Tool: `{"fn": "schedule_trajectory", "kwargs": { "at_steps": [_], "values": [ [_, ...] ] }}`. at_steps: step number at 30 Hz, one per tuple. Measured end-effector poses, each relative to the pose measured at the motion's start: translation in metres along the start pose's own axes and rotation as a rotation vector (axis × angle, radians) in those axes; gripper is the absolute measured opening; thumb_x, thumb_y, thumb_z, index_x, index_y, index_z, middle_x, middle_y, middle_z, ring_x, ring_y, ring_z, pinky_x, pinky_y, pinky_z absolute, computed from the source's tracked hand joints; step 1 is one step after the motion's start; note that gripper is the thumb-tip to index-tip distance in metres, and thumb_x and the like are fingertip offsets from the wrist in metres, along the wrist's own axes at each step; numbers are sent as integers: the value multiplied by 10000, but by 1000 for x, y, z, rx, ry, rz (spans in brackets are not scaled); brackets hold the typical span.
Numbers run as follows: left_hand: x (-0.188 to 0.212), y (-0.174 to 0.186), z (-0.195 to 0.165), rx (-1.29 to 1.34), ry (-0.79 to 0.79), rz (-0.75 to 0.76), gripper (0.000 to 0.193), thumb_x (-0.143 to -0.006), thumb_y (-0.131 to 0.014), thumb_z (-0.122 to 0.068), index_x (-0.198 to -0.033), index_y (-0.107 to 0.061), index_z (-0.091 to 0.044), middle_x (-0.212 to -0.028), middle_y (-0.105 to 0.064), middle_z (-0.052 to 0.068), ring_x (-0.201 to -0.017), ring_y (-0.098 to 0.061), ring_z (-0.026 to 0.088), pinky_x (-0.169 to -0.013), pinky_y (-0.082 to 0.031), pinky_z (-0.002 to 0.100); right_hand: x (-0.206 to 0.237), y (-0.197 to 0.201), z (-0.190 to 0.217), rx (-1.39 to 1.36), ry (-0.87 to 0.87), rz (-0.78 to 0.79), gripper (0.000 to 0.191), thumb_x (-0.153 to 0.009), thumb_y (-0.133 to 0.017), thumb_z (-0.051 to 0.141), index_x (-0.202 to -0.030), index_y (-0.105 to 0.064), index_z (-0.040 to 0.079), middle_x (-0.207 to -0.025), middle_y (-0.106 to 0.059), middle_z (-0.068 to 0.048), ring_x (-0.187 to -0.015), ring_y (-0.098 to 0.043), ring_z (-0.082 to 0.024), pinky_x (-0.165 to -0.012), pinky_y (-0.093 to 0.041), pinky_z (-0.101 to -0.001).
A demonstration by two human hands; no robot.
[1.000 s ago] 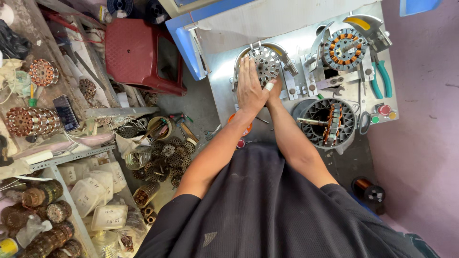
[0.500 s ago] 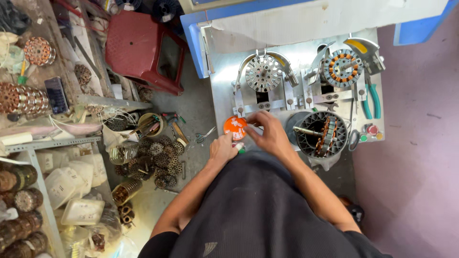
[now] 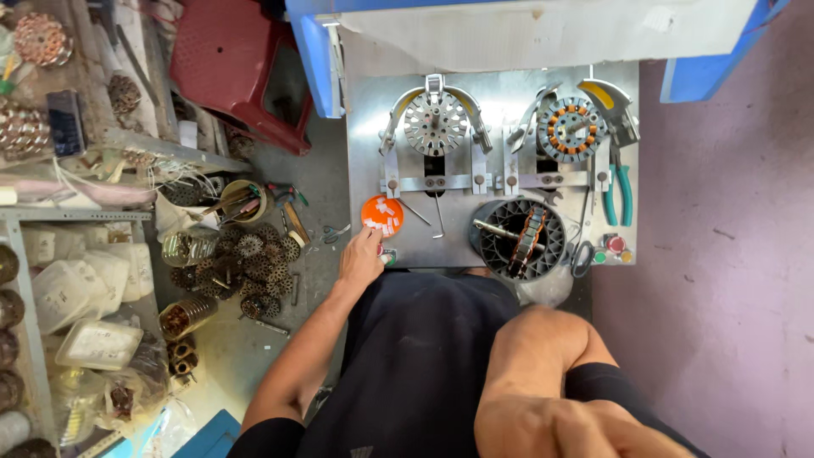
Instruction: The person assembles components of an electric motor using a winding machine, manipulating copper coils and metal stators by hand, and using pliers to trim wires.
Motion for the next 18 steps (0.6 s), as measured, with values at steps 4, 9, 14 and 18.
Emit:
{"fn": "schedule_trajectory", "kwargs": {
  "at_steps": [4,9,14,18],
  "values": [
    [5,6,0,114,109,-76,445,-657,-906,-195,-1018,-661,-112,-1062,-630,80,-1000,-647,349,-831,-532,484,-1,5,9,-52,-6,7,199,-937,-754,56,-1090,-647,-14,-1172,-654,-175,-1081,-686,-339,-947,-580,-419],
    [12,-6,4,31,149,-109,437,-631,-927,-211,-980,-682,-115,-1021,-622,81,-1011,-647,342,-830,-521,485,-1,5,17,-116,-7,63,169,-966,-741,63,-1086,-655,-20,-1129,-664,-168,-1049,-700,-338,-928,-598,-419],
    [9,-7,26,273,80,-102,381,-684,-905,-214,-1003,-726,-109,-1031,-625,86,-961,-660,297,-822,-540,422,6,-18,8,-206,-81,280,143,-995,-727,69,-1082,-663,-25,-1085,-673,-161,-1017,-713,-337,-909,-615,-419],
    [10,-14,52,534,152,-122,289,-753,-856,-210,-999,-746,-105,-945,-652,49,-827,-669,184,-752,-562,331,24,-30,-16,-182,-238,512,129,-1018,-717,74,-1078,-670,-30,-1050,-681,-155,-992,-724,-336,-894,-630,-419]
  ]
}}
Point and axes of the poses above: each hand's wrist, its own x-axis away from the middle knuckle, its own y-axis out of the back of the hand, z = x × y, the point moved 6 cm from there along -x, towards the middle knuckle
